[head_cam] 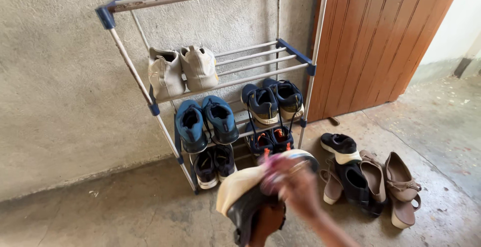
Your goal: The person wipes several pairs of shoes with a pink cloth, including white sneakers, black sneakers, and brown flats. They place the cleaned shoes on a metal shoe rack against a wall.
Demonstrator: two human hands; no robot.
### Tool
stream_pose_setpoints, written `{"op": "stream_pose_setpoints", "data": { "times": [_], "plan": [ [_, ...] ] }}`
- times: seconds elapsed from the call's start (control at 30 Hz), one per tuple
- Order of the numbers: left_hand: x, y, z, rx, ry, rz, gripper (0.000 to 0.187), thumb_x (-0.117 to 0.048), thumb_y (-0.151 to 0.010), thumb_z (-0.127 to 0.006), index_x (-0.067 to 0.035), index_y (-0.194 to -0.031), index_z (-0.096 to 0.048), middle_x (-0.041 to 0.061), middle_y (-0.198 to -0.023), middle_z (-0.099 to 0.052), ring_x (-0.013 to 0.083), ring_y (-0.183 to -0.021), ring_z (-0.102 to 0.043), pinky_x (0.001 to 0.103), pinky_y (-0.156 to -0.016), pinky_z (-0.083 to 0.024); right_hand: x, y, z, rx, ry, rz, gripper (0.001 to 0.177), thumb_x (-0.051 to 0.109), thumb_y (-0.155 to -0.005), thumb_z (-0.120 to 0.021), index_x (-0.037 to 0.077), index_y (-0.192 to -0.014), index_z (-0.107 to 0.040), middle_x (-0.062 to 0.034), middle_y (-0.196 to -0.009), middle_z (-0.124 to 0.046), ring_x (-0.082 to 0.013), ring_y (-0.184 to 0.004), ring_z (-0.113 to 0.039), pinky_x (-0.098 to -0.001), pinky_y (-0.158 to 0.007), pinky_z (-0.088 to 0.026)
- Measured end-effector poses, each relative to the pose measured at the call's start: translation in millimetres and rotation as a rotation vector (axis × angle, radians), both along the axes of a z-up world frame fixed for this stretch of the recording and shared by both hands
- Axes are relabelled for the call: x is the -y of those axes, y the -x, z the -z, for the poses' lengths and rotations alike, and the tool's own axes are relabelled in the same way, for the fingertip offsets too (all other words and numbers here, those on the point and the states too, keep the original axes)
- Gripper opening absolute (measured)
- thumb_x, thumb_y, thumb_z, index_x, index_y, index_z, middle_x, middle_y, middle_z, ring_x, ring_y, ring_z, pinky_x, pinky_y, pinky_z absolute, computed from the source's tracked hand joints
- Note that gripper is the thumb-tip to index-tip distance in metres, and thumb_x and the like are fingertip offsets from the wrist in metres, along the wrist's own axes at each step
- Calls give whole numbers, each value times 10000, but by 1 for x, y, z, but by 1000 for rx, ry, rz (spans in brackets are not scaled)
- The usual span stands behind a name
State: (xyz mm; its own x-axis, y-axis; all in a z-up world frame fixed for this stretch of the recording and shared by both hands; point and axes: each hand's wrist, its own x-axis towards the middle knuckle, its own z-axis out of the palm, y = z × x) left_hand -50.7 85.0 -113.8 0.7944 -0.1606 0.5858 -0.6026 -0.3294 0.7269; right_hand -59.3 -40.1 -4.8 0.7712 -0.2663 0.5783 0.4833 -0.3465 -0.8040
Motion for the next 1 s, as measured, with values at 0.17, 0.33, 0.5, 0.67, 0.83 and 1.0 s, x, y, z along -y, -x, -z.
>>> {"op": "stream_pose_setpoints", "data": {
  "times": [0.17, 0.33, 0.5, 0.67, 0.83, 1.0],
  "plan": [
    [10, 5, 14, 114, -105, -4, 336, -333, -992, -686, -40, -1155, -712, 142, -1001, -750, 329, -850, -710, 440, -749, -550, -3, 10, 16, 324, 204, -134, 95, 63, -858, -608, 79, -890, -696, -149, -1120, -698, -300, -1199, -621, -472, -1043, -424],
    [10, -2, 45, 153, -209, -90, 349, -346, -994, -699, -79, -1219, -699, 151, -1082, -748, 336, -916, -702, 447, -795, -541, 29, -14, 0, -107, -119, -19, 169, 45, -886, -560, 58, -944, -718, -92, -1026, -631, -248, -876, -649, -424, -765, -504],
    [19, -9, 67, 9, -222, -59, 283, -290, -976, -688, -78, -1157, -730, 169, -1051, -748, 350, -931, -700, 453, -805, -541, -7, 10, -2, -176, -93, -249, 273, 33, -906, -511, 182, -1056, -684, -89, -1089, -676, -231, -936, -646, -433, -804, -527],
    [7, 10, 1, 234, 27, -85, 276, -243, -971, -713, -17, -1128, -732, 197, -1071, -760, 353, -996, -723, 446, -884, -550, 22, -7, 18, -67, 59, -200, 142, 35, -951, -541, 87, -948, -673, -84, -1219, -594, -182, -1089, -638, -380, -926, -590],
    [-2, 14, -19, -203, 127, 27, 359, -291, -964, -701, 8, -1162, -703, 173, -1119, -763, 323, -1021, -743, 397, -909, -556, 50, -6, -6, -144, -94, 70, 216, 44, -936, -557, 125, -1080, -696, -96, -1076, -707, -243, -977, -664, -413, -867, -553],
    [15, -2, 37, -65, 136, 129, 354, -214, -944, -712, 38, -1192, -704, 207, -1156, -761, 340, -1133, -701, 416, -1017, -492, -2, 20, -17, 130, 349, -23, 184, 107, -868, -572, 46, -983, -702, -119, -1176, -673, -284, -1163, -586, -446, -1041, -421]
  ]
}}
